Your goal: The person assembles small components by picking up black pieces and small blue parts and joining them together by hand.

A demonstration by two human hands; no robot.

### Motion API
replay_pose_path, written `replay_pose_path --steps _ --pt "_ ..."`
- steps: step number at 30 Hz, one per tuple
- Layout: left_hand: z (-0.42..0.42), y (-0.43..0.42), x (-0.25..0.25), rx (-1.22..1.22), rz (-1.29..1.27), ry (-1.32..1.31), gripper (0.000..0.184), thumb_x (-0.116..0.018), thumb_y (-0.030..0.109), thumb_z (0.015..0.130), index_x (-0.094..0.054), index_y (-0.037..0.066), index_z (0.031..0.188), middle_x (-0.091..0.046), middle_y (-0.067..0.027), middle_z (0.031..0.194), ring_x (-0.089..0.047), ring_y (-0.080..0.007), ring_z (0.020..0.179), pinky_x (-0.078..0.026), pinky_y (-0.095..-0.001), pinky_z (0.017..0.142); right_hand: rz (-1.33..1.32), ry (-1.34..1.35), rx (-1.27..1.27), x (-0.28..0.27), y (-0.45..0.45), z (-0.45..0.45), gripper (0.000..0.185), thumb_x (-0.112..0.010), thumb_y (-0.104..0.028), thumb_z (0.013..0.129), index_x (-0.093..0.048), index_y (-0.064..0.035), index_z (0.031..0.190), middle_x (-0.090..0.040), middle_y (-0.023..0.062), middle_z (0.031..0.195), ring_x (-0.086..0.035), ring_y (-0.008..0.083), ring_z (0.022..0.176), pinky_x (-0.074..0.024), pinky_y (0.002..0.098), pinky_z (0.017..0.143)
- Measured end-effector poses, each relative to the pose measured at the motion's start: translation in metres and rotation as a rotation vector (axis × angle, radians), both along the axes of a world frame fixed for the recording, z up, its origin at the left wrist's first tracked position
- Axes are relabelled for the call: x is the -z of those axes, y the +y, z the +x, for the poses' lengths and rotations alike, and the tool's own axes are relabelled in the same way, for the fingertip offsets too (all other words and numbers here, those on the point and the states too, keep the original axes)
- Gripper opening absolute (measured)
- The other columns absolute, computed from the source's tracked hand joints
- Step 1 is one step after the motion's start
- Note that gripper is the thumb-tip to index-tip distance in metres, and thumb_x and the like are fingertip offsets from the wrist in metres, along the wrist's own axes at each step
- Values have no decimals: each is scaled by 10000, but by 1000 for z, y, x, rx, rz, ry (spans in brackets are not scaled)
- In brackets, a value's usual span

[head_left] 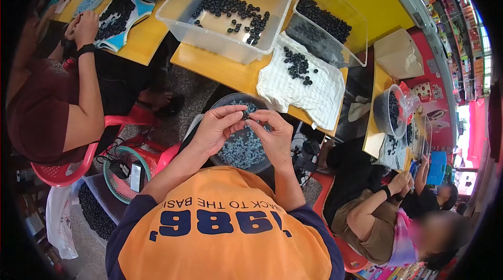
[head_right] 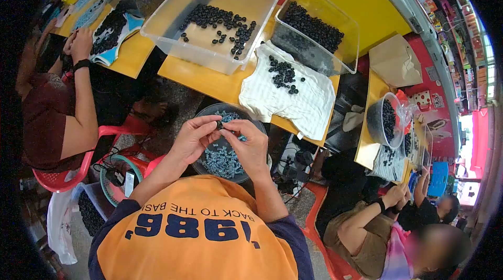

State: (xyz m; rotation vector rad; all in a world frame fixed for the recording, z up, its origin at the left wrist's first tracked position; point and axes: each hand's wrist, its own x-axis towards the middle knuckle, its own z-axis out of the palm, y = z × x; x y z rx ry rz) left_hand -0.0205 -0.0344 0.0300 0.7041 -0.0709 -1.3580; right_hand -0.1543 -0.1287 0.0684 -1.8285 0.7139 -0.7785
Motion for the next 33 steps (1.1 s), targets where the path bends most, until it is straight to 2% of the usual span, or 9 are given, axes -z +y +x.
replay_pose_path --steps 7,11,13,16,17,19,24,28,33 --pt "-2 1 -2 -13 73 -139 220 -644 54 870 -659 4 1083 -680 -62 928 -642 -96 772 -539 -207 718 -140 28 13 -1 5 1 162 -738 0 737 -686 -1 891 -670 97 881 -605 124 676 -493 234 612" --pt "0 2 0 32 111 -227 216 -650 56 866 -669 12 1077 -680 -45 912 -628 -77 755 -521 -187 688 -85 39 20 4 5 -2 182 -754 -20 720 -681 -2 886 -661 83 848 -596 114 678 -484 232 605" --pt "5 3 1 97 100 -241 238 -651 58 866 -657 16 1100 -675 -37 895 -620 -75 737 -514 -186 674 187 100 -21 8 1 -7 206 -767 -38 702 -683 -8 889 -647 54 852 -592 101 744 -472 223 638" --pt "12 2 3 207 39 -219 324 -655 50 859 -603 15 1177 -658 -27 860 -609 -79 711 -507 -192 651 302 68 -146 12 -6 -11 243 -772 -52 695 -695 -21 924 -632 21 871 -585 103 853 -464 231 718" --pt "13 2 3 252 -13 -184 391 -658 40 852 -560 11 1230 -646 -24 842 -605 -85 703 -507 -198 642 303 67 -145 11 -7 -13 243 -772 -52 695 -695 -21 924 -632 21 871 -585 103 853 -464 231 718" --pt "14 4 0 293 -6 -156 453 -662 26 842 -510 7 1268 -635 -27 833 -604 -91 704 -508 -204 643 256 52 -305 7 -8 -14 288 -765 -29 696 -701 -25 976 -629 49 1036 -536 100 858 -423 228 724" --pt "19 7 2 435 17 -123 532 -663 -15 823 -445 -14 1308 -623 -44 824 -611 -114 715 -513 -226 655 153 51 -332 19 1 -21 273 -752 -33 707 -695 -12 973 -690 82 919 -606 180 891 -467 291 809" --pt "16 9 5 475 62 -128 510 -669 -12 821 -461 -45 1286 -627 -48 818 -613 -123 714 -518 -236 656 47 78 -293 23 10 -27 240 -737 -61 745 -696 -21 977 -698 82 930 -621 177 835 -506 296 716" --pt "12 8 8 500 68 -143 503 -678 3 822 -475 -42 1281 -636 -49 832 -611 -122 708 -521 -237 658 128 116 -233 29 15 -33 233 -731 -69 753 -700 -24 979 -700 79 928 -625 176 854 -503 296 733"
